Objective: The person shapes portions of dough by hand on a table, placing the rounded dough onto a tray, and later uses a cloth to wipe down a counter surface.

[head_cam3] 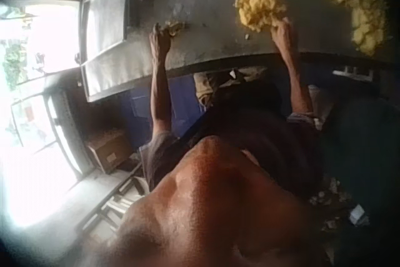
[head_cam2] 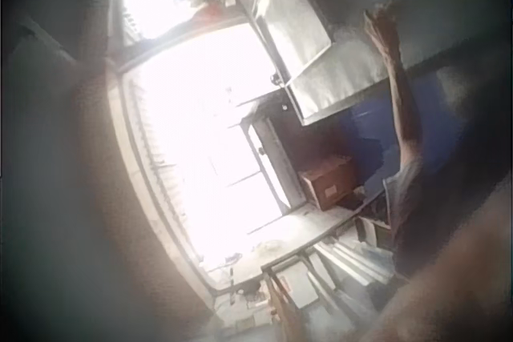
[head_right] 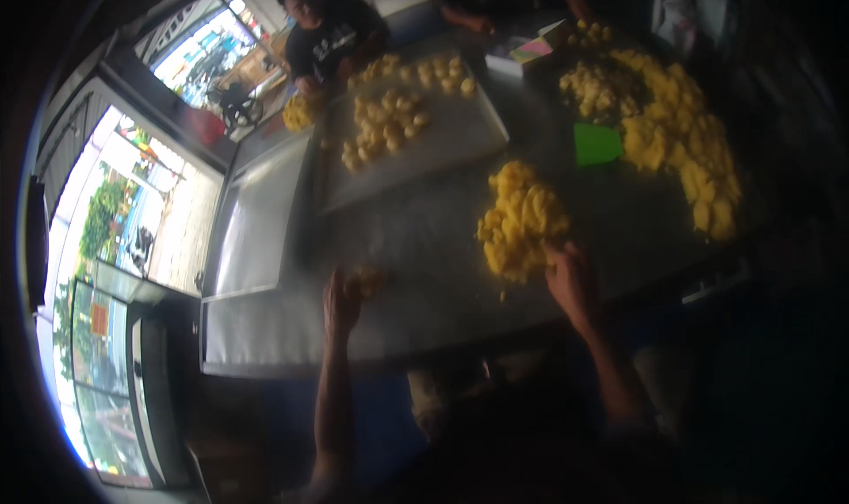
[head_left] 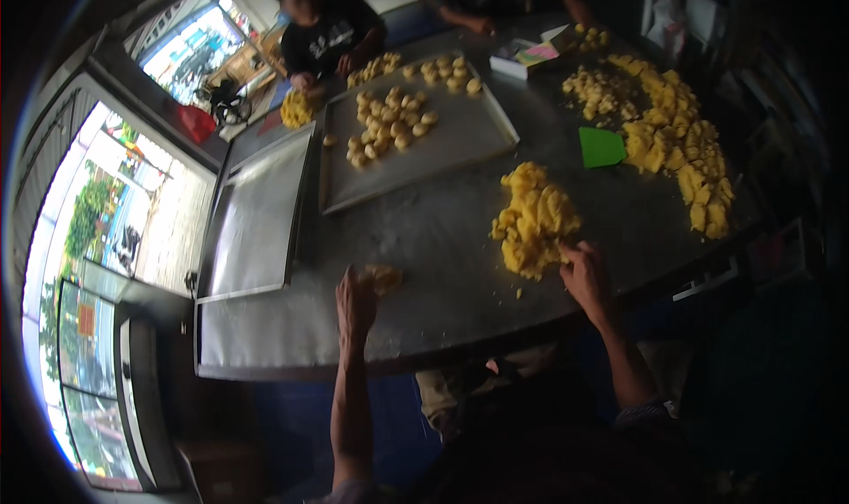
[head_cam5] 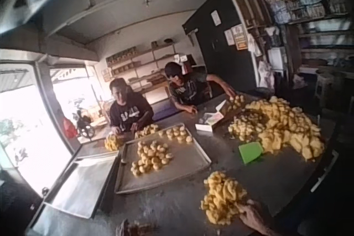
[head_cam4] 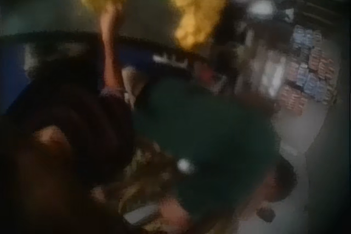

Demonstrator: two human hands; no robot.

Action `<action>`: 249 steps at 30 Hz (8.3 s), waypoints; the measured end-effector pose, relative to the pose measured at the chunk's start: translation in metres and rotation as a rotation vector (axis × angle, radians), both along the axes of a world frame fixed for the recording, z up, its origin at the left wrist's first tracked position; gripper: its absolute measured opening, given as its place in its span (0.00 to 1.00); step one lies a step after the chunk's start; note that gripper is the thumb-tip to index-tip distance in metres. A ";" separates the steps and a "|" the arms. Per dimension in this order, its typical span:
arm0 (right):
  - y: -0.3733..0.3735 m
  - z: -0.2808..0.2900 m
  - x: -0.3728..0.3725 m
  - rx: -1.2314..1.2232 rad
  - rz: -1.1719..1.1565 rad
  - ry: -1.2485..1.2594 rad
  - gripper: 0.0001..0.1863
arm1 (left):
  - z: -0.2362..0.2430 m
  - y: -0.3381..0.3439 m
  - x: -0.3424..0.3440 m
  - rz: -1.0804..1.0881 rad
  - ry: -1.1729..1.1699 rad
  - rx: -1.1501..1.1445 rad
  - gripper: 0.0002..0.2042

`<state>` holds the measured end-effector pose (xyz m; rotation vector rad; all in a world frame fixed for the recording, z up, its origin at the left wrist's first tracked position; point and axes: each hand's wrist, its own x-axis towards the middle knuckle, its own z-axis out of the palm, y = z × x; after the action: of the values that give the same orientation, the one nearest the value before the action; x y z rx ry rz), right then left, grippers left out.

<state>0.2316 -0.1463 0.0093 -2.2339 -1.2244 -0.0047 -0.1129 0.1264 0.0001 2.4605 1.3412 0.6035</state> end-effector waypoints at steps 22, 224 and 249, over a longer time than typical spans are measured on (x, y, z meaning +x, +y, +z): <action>-0.011 -0.006 -0.012 0.044 -0.129 0.031 0.21 | 0.017 -0.016 -0.020 0.173 -0.507 -0.075 0.14; 0.004 -0.008 -0.030 0.023 -0.010 -0.002 0.24 | 0.037 -0.001 0.028 -0.006 -0.245 0.242 0.16; -0.017 -0.056 0.028 -0.039 -0.057 0.031 0.23 | 0.023 -0.035 -0.034 0.199 -0.709 -0.365 0.15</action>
<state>0.2599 -0.1637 -0.0468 -2.2936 -1.1529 0.0321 -0.1472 0.0911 0.0231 1.6035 1.2475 1.0424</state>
